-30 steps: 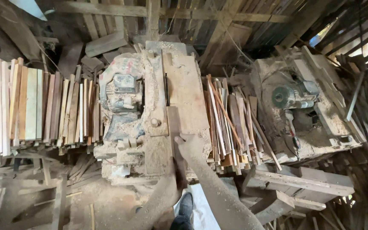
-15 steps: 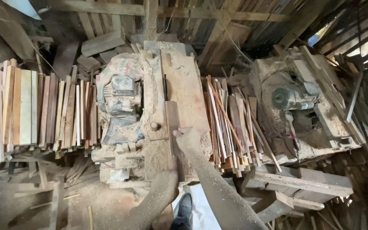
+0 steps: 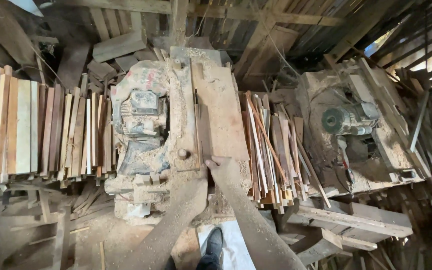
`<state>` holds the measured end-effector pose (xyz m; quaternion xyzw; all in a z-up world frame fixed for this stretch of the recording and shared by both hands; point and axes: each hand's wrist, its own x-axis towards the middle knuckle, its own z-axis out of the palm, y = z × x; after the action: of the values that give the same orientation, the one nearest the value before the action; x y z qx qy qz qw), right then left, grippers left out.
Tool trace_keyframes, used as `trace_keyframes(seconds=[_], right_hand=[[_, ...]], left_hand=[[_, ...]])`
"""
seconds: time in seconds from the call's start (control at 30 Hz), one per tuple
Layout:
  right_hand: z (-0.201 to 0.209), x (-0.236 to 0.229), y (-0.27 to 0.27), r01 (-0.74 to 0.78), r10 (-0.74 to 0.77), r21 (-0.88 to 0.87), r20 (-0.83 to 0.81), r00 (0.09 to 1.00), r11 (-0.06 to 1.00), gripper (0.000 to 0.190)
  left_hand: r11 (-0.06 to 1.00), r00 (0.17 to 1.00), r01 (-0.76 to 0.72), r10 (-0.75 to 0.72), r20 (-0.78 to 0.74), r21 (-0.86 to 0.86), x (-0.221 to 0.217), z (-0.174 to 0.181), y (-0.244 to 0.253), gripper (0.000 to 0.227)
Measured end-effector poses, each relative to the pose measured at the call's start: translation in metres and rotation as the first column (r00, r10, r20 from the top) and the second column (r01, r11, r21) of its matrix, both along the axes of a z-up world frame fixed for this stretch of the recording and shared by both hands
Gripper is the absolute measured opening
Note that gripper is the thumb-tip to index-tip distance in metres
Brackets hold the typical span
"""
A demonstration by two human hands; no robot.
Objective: Feeding thin wooden strips into a woodworking machine for processing and stacking them.
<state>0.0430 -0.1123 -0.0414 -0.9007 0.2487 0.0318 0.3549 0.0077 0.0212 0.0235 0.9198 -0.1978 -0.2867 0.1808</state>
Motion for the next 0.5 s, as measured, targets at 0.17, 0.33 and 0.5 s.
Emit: trace_keyframes(seconds=[0.17, 0.33, 0.5], right_hand=[[-0.003, 0.032, 0.0, 0.036, -0.035, -0.014, 0.054, 0.998, 0.999, 0.03], [-0.032, 0.076, -0.014, 0.084, -0.085, 0.021, 0.024, 0.996, 0.996, 0.032], [-0.017, 0.071, -0.008, 0.047, -0.045, -0.03, 0.055, 0.997, 0.998, 0.033]], left_hand=[[0.996, 0.981, 0.077, -0.084, 0.177, 0.046, 0.035, -0.019, -0.002, 0.064], [0.995, 0.964, -0.037, 0.009, 0.267, 0.096, 0.071, -0.06, -0.025, 0.065], [0.977, 0.952, 0.016, -0.079, 0.296, 0.211, 0.066, -0.024, -0.024, 0.077]])
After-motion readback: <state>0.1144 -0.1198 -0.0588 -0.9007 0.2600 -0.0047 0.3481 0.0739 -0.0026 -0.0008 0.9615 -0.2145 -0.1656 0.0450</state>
